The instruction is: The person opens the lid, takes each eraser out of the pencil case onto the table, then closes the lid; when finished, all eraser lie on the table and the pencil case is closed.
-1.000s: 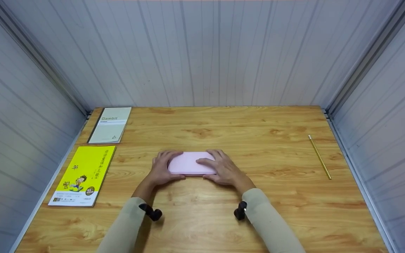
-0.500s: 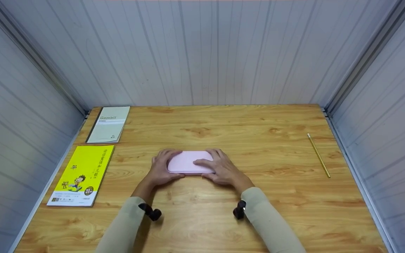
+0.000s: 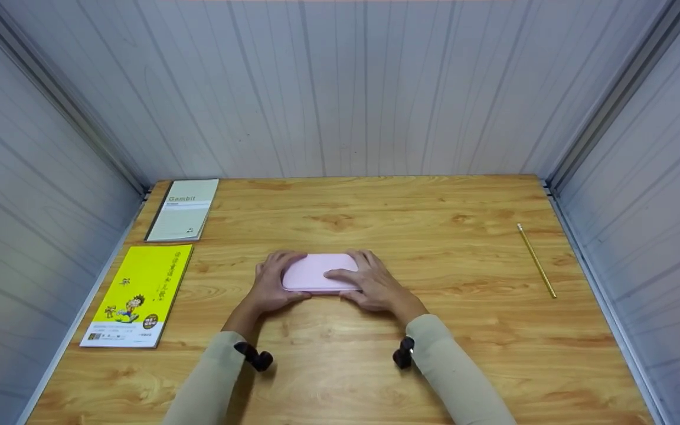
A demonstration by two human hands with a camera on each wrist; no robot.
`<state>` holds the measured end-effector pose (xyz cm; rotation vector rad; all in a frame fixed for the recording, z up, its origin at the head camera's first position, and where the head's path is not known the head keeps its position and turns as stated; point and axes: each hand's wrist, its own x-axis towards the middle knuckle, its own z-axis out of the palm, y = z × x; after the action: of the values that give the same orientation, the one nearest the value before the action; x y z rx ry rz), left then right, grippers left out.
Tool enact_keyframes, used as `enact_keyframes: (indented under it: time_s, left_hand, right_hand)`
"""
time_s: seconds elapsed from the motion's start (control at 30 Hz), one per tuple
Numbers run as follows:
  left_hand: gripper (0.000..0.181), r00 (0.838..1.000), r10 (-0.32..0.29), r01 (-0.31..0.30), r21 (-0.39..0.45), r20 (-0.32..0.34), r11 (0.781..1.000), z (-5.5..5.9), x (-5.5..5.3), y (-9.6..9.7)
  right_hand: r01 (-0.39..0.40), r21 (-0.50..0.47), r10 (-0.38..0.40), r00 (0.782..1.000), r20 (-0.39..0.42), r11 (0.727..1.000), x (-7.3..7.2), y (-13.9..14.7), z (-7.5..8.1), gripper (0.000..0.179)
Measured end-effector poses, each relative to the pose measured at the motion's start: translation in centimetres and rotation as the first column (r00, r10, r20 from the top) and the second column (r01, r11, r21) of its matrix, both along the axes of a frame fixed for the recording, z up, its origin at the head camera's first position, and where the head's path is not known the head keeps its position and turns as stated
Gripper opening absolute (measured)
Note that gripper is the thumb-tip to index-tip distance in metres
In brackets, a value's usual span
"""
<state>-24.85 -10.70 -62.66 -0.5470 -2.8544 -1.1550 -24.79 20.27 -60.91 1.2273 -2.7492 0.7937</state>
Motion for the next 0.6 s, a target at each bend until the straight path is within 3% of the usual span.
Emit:
enact_keyframes:
  time_s: [0.6]
  left_hand:
    - [0.089,1.0,0.008,-0.008,-0.008,0.009,1.0,0.22,0.3,0.17]
  right_hand:
    - [0.005,-0.004,-0.005,1.0,0.013,1.0,0.15,-0.01,-0.04,0.048]
